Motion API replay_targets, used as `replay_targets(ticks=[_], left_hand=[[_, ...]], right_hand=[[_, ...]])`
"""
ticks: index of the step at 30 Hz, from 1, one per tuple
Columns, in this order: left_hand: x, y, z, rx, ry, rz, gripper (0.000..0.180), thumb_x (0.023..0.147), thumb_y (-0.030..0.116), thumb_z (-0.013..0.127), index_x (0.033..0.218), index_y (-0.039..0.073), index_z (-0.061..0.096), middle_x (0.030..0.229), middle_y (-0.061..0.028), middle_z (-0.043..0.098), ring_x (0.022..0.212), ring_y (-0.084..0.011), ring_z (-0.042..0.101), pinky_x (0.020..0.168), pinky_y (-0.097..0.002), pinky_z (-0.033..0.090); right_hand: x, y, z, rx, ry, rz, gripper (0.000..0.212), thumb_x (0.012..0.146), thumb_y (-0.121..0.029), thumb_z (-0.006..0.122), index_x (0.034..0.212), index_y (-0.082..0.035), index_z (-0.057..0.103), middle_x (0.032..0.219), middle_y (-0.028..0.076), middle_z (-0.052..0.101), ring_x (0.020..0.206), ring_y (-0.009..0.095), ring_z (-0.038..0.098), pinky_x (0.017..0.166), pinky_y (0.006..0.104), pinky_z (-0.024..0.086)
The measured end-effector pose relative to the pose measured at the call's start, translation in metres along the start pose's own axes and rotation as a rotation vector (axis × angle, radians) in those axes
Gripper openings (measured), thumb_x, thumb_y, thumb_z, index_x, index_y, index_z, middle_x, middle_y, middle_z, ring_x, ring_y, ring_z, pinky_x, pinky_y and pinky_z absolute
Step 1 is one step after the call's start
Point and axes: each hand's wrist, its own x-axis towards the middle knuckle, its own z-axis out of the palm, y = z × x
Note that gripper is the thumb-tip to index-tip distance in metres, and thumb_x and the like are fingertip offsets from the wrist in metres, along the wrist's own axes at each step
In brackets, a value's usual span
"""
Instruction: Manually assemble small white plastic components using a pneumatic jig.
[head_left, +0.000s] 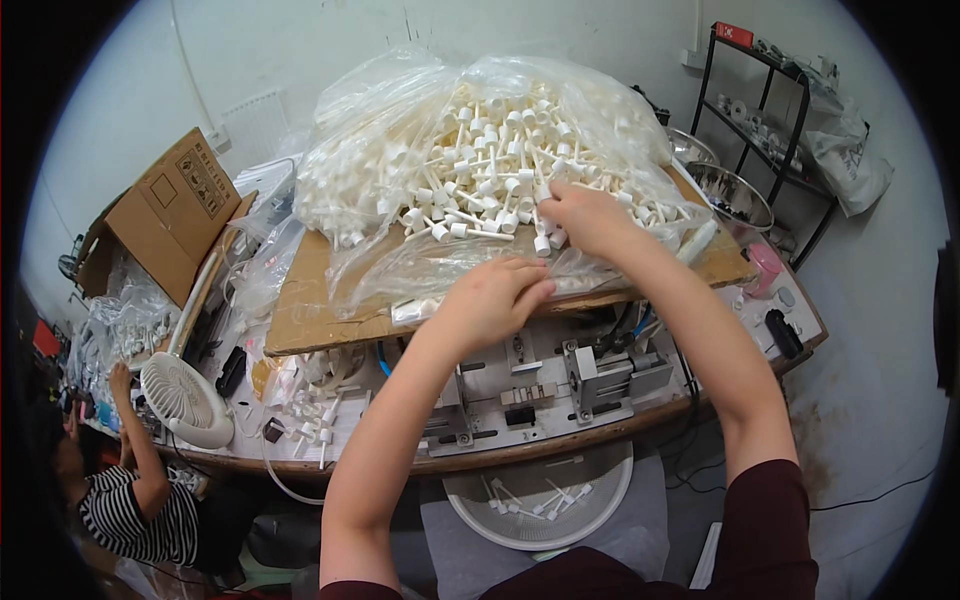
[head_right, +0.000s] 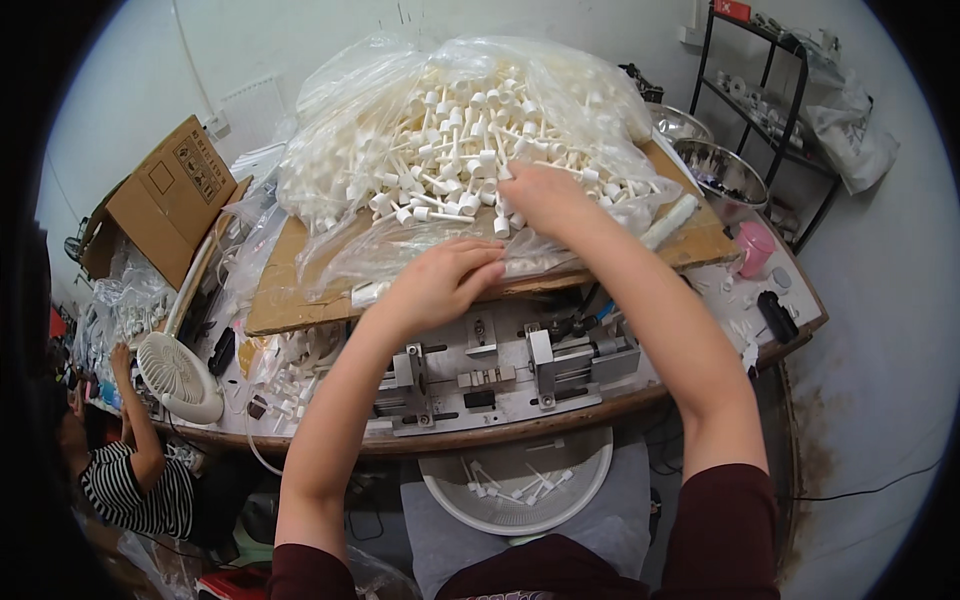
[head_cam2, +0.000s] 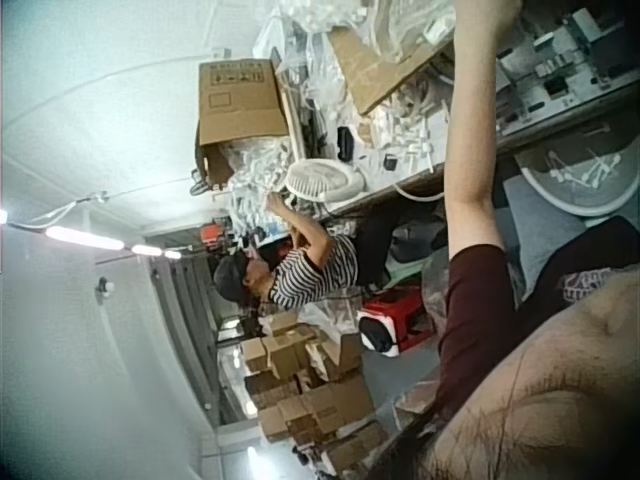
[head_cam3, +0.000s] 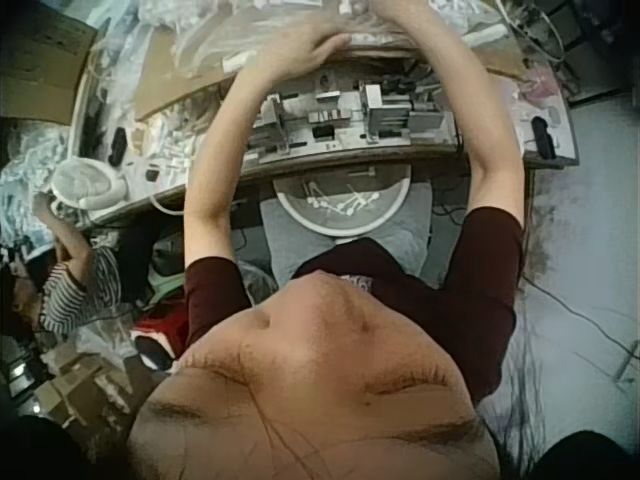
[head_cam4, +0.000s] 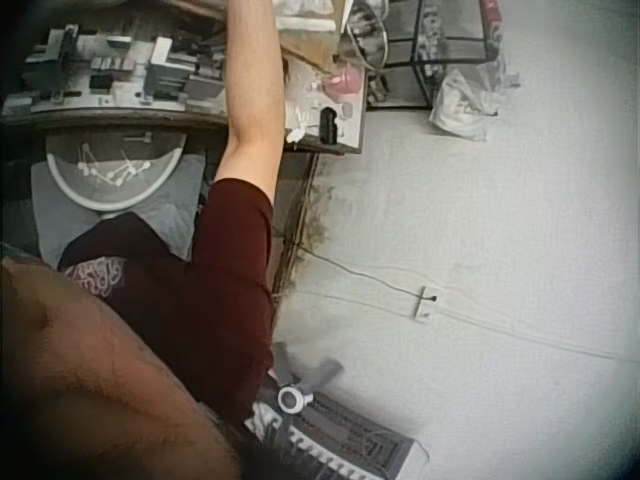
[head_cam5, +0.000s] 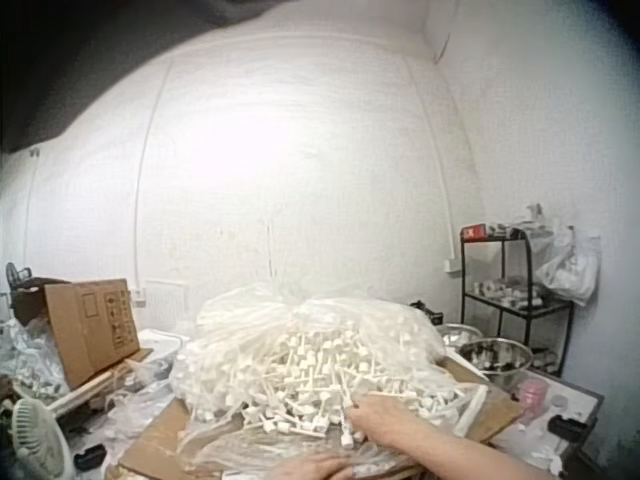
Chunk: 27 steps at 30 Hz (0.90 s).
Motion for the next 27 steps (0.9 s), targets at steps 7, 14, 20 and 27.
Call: replay_targets(ticks=[7,14,20,27], left_hand=[[-0.010,-0.017,0.001,-0.183,0.197,-0.260,0.030,0.090,0.019,0.068,0.114,0.001,0.067,0.106,-0.0125,0.069,0.080,-0.0191,0.067,0.072,-0.0317,0.053],[0.004,-0.017,0.011,0.058,0.290,-0.249,0.029,0.080,0.017,0.075,0.106,0.007,0.069,0.095,-0.0077,0.066,0.072,-0.0214,0.062,0.067,-0.0349,0.049],[-0.003,-0.016,0.002,0.267,0.374,-0.032,0.029,0.079,0.017,0.074,0.106,0.008,0.070,0.099,-0.0048,0.069,0.080,-0.0272,0.062,0.074,-0.0398,0.049],[-0.019,0.028,-0.011,-0.379,0.282,-0.089,0.043,0.081,0.001,0.075,0.122,0.004,0.066,0.112,-0.0100,0.070,0.096,-0.0159,0.068,0.082,-0.0292,0.056]], right_hand=[[0.016,-0.027,-0.006,0.284,-0.137,0.005,0.021,0.073,-0.011,0.073,0.091,-0.003,0.066,0.101,0.011,0.062,0.099,0.032,0.063,0.083,0.0422,0.052],[0.018,-0.031,0.000,0.276,-0.130,-0.071,0.011,0.073,-0.008,0.070,0.084,-0.004,0.069,0.092,0.015,0.066,0.090,0.034,0.066,0.079,0.0435,0.053],[-0.018,-0.034,-0.010,0.351,0.188,-0.062,0.015,0.076,-0.002,0.065,0.089,-0.005,0.070,0.087,0.011,0.066,0.083,0.032,0.066,0.074,0.0401,0.053],[-0.053,-0.047,-0.018,0.403,0.495,-0.220,0.017,0.075,-0.002,0.062,0.091,-0.002,0.066,0.089,0.013,0.065,0.084,0.031,0.065,0.071,0.0408,0.053]])
